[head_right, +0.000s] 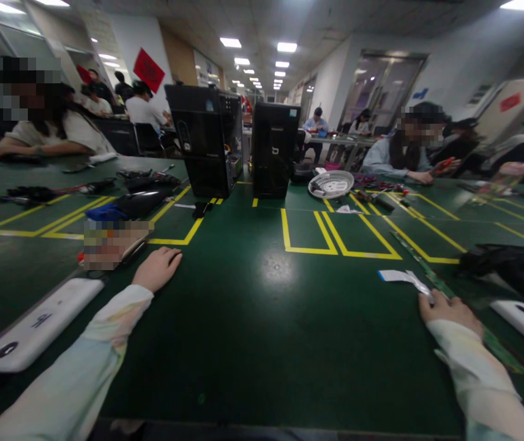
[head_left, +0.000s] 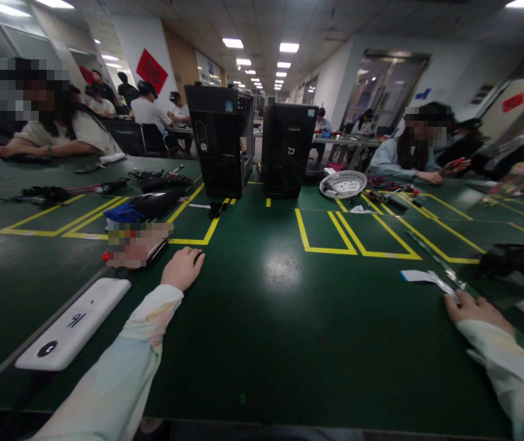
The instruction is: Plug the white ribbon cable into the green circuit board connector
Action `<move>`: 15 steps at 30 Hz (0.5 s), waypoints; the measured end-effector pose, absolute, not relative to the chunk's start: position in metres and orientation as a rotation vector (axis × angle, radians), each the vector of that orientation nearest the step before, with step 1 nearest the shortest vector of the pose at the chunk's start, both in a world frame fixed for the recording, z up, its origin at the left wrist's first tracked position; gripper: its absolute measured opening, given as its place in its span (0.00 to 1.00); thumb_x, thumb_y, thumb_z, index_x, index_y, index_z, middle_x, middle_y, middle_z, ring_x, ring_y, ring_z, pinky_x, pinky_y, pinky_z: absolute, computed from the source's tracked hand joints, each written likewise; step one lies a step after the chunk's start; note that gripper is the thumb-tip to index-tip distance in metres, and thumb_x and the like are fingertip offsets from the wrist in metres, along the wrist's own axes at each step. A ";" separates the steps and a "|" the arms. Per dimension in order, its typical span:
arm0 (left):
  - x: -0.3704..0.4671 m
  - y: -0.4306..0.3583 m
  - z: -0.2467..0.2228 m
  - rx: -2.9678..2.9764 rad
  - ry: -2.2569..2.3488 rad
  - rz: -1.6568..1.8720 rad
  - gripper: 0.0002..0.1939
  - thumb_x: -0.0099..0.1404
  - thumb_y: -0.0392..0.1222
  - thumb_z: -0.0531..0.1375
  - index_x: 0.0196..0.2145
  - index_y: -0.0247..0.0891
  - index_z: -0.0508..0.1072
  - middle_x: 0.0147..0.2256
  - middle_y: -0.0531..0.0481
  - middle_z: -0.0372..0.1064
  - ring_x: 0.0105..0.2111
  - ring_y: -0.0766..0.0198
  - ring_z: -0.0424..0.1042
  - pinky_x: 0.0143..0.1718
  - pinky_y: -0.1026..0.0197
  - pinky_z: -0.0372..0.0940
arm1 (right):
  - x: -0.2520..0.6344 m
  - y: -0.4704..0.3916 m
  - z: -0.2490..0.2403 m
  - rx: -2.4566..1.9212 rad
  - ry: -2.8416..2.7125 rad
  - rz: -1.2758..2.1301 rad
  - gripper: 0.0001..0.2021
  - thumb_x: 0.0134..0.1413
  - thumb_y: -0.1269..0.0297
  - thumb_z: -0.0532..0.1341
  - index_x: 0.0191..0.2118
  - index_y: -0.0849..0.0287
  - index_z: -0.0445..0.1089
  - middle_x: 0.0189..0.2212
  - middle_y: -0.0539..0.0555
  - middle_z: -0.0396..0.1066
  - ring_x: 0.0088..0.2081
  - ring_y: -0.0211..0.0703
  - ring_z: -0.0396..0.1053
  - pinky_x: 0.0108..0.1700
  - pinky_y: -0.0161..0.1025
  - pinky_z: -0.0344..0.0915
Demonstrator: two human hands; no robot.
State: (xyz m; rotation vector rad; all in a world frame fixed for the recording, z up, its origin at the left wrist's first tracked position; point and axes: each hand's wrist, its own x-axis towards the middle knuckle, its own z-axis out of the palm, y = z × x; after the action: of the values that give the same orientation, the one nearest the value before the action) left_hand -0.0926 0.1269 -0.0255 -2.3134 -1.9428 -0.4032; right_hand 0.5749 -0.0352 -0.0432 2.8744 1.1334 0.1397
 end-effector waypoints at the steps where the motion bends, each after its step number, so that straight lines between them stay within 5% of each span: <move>1: -0.092 0.127 -0.025 -2.313 -1.947 -0.401 0.26 0.68 0.50 0.43 0.50 0.35 0.72 0.46 0.40 0.70 0.46 0.53 0.69 0.46 0.54 0.65 | 0.574 -0.034 -0.042 2.895 1.117 0.124 0.38 0.60 0.45 0.31 0.61 0.63 0.59 0.54 0.75 0.61 0.51 0.66 0.65 0.44 0.54 0.61; 8: -0.093 0.127 -0.025 -2.342 -1.950 -0.382 0.26 0.68 0.50 0.43 0.51 0.34 0.71 0.47 0.39 0.69 0.47 0.52 0.68 0.48 0.53 0.64 | 0.584 -0.033 -0.045 3.052 1.202 0.059 0.36 0.57 0.44 0.43 0.58 0.67 0.65 0.52 0.80 0.61 0.52 0.72 0.63 0.41 0.58 0.57; 15: -0.093 0.127 -0.024 -2.336 -1.935 -0.379 0.25 0.67 0.49 0.44 0.51 0.35 0.71 0.46 0.39 0.69 0.47 0.52 0.68 0.49 0.53 0.63 | 0.579 -0.033 -0.047 3.068 1.229 0.176 0.33 0.58 0.46 0.43 0.54 0.68 0.69 0.47 0.81 0.65 0.50 0.72 0.65 0.40 0.62 0.58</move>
State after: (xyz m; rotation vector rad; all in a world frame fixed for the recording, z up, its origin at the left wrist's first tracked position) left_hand -0.0928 0.1266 -0.0244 -2.3365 -1.9349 -0.3789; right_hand 0.5793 -0.0333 -0.0469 3.0676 1.2291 0.1761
